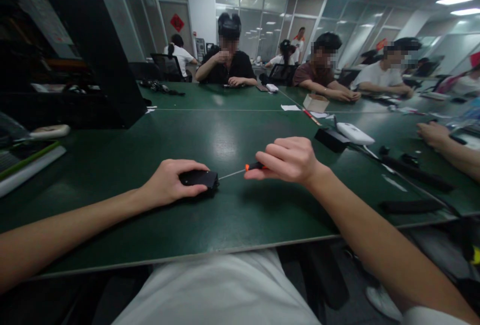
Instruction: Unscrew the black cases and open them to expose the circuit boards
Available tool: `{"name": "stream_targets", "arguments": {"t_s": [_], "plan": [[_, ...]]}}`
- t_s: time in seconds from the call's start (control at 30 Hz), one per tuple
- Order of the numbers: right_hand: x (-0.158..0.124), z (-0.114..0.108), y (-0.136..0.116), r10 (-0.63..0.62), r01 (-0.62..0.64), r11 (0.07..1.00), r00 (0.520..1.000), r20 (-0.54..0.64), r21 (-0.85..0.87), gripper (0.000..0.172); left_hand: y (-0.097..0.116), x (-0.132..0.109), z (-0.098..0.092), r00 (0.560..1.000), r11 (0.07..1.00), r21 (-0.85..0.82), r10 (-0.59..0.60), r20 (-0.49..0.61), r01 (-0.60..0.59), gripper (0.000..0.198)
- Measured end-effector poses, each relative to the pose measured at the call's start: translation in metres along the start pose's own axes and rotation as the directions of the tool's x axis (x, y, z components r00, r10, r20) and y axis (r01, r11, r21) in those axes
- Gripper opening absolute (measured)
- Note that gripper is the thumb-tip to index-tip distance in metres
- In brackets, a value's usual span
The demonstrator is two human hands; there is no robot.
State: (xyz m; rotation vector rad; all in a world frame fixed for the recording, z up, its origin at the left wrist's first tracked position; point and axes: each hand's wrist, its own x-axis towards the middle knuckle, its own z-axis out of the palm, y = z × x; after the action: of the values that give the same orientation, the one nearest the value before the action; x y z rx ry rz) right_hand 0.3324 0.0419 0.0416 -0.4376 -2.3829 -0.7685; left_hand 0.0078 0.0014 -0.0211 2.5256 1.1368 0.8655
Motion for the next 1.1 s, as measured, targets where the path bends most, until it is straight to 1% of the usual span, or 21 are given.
{"name": "stream_targets", "arguments": {"t_s": [0.13,0.23,0.3,0.37,0.4,0.43,0.47,0.5,0.53,0.6,0.63,0.67,0.7,0.77,0.8,0.87,0.93,0.97,1.03,1.07,1.1], "plan": [[0.002,0.001,0.0,0.05,-0.068,0.991,0.986,0.159,0.113,0.044,0.0,0.0,0.0,1.0,1.0,-0.013,0.002,-0.002,-0.002,0.038],[0.001,0.014,0.002,0.125,-0.242,0.919,0.927,0.353,0.31,0.047,0.0,0.0,0.0,1.0,1.0,-0.008,0.009,0.003,-0.009,0.039],[0.0,0.024,0.003,0.172,-0.44,0.801,0.818,0.549,0.406,0.055,-0.001,0.0,0.0,1.0,1.0,-0.005,0.013,0.005,-0.013,0.04],[-0.002,0.032,0.004,0.176,-0.63,0.657,0.663,0.728,0.415,0.062,-0.001,0.0,0.0,1.0,1.0,-0.005,0.02,0.004,-0.02,0.04],[-0.002,0.034,0.005,0.167,-0.693,0.6,0.596,0.785,0.399,0.064,-0.001,0.0,0.0,1.0,1.0,-0.005,0.02,0.001,-0.02,0.04],[-0.002,0.035,0.005,0.158,-0.726,0.57,0.557,0.816,0.385,0.066,-0.001,0.001,0.0,1.0,1.0,-0.003,0.02,0.0,-0.02,0.041],[-0.001,0.034,0.005,0.155,-0.722,0.576,0.556,0.816,0.383,0.067,-0.001,0.001,0.0,1.0,1.0,-0.003,0.017,-0.001,-0.017,0.041],[0.0,0.032,0.004,0.162,-0.68,0.621,0.598,0.785,0.39,0.066,-0.001,0.001,0.0,1.0,1.0,-0.004,0.015,-0.001,-0.015,0.041],[0.001,0.027,0.003,0.176,-0.601,0.697,0.671,0.72,0.39,0.065,-0.001,0.001,0.0,1.0,1.0,-0.006,0.013,0.003,-0.013,0.042],[0.004,0.013,0.0,0.174,-0.357,0.887,0.846,0.505,0.293,0.061,0.0,0.0,0.0,1.0,1.0,-0.009,0.011,0.005,-0.011,0.041],[0.006,0.004,-0.003,0.137,-0.225,0.956,0.91,0.391,0.19,0.058,0.0,0.0,0.0,1.0,1.0,-0.01,0.012,0.003,-0.012,0.04],[0.008,-0.004,-0.007,0.086,-0.113,0.991,0.95,0.3,0.074,0.054,0.0,0.0,0.0,1.0,1.0,-0.01,0.014,-0.001,-0.014,0.04],[0.009,-0.012,-0.011,0.034,-0.028,0.999,0.969,0.243,-0.025,0.052,0.0,0.0,0.0,1.0,1.0,-0.009,0.015,-0.006,-0.015,0.039],[0.011,-0.024,-0.018,-0.024,0.053,0.991,0.974,0.224,-0.122,0.049,0.0,0.0,0.0,1.0,1.0,-0.007,0.015,-0.011,-0.015,0.038],[0.012,-0.027,-0.021,-0.009,0.041,0.991,0.97,0.243,-0.125,0.051,0.0,0.0,0.0,1.0,1.0,-0.006,0.015,-0.01,-0.015,0.038],[0.012,-0.025,-0.023,0.104,-0.086,0.994,0.945,0.309,-0.07,0.056,-0.001,0.0,0.0,1.0,1.0,-0.006,0.012,-0.007,-0.012,0.038],[0.013,-0.017,-0.021,0.244,-0.296,0.954,0.866,0.437,0.055,0.061,-0.002,0.0,0.0,1.0,1.0,-0.009,0.007,-0.006,-0.007,0.039],[0.013,-0.011,-0.019,0.297,-0.416,0.901,0.795,0.528,0.12,0.064,-0.002,0.0,0.0,1.0,1.0,-0.01,0.005,-0.006,-0.005,0.039],[0.013,-0.001,-0.014,0.333,-0.645,0.737,0.605,0.723,0.201,0.07,-0.003,0.0,0.0,1.0,1.0,-0.008,0.006,-0.002,-0.006,0.039],[0.013,0.003,-0.011,0.32,-0.733,0.649,0.508,0.8,0.206,0.072,-0.003,-0.001,0.0,1.0,1.0,-0.005,0.005,-0.001,-0.005,0.04],[0.012,0.006,-0.01,0.301,-0.793,0.576,0.431,0.851,0.198,0.073,-0.003,-0.001,0.0,1.0,1.0,0.0,0.005,0.005,-0.005,0.04]]}}
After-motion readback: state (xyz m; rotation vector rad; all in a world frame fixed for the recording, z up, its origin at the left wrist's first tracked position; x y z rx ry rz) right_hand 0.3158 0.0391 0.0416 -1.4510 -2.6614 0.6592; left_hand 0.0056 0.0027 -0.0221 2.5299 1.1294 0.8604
